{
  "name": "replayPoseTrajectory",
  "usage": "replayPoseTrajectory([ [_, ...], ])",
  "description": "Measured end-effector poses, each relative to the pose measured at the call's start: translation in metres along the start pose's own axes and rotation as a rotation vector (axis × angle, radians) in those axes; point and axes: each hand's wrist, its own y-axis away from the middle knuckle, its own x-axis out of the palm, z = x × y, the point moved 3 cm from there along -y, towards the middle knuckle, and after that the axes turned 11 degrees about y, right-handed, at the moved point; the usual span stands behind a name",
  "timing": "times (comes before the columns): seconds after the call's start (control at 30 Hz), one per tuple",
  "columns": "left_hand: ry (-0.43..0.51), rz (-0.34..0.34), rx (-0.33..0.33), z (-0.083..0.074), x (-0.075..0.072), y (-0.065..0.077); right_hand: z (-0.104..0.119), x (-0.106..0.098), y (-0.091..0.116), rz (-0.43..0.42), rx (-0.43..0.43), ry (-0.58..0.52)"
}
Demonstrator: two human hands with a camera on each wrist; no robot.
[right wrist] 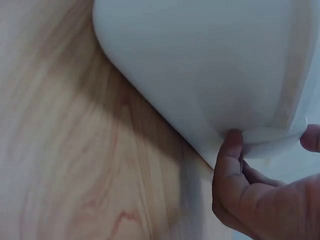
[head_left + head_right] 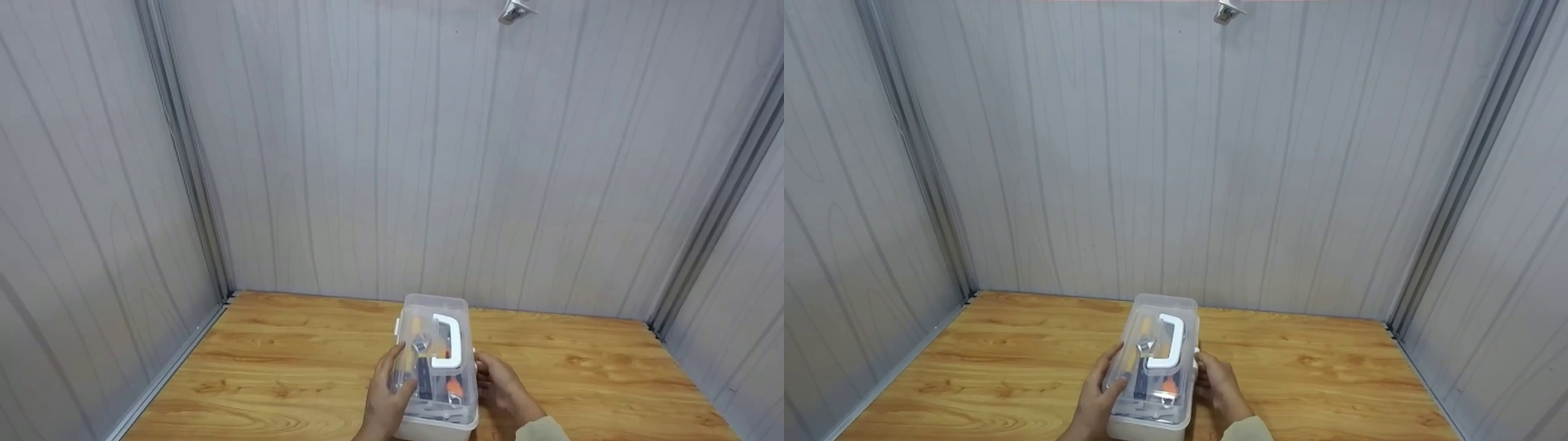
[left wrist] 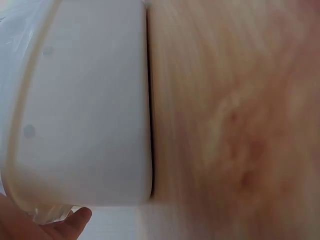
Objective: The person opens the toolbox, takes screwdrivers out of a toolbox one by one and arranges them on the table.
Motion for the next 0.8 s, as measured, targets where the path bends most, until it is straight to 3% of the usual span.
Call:
replayPoseTrajectory([
  [0.17, 0.069, 0.016, -0.027, -0.018, 0.0, 0.006, 0.003, -0.007, 0.0, 0.044, 0.018, 0.012],
  [0.3, 0.103, 0.018, -0.041, -0.024, 0.0, 0.008, 0.004, -0.011, -0.005, 0.136, 0.011, 0.017],
  [0.4, 0.136, 0.023, -0.047, -0.018, 0.0, 0.005, 0.004, -0.014, -0.008, 0.18, 0.01, 0.017],
  [0.57, 0.124, 0.017, -0.039, 0.001, 0.002, 0.0, 0.005, -0.016, -0.01, 0.185, 0.041, 0.042],
  [0.8, 0.077, 0.002, 0.024, 0.006, 0.002, -0.001, 0.009, -0.017, -0.011, 0.1, 0.087, 0.093],
])
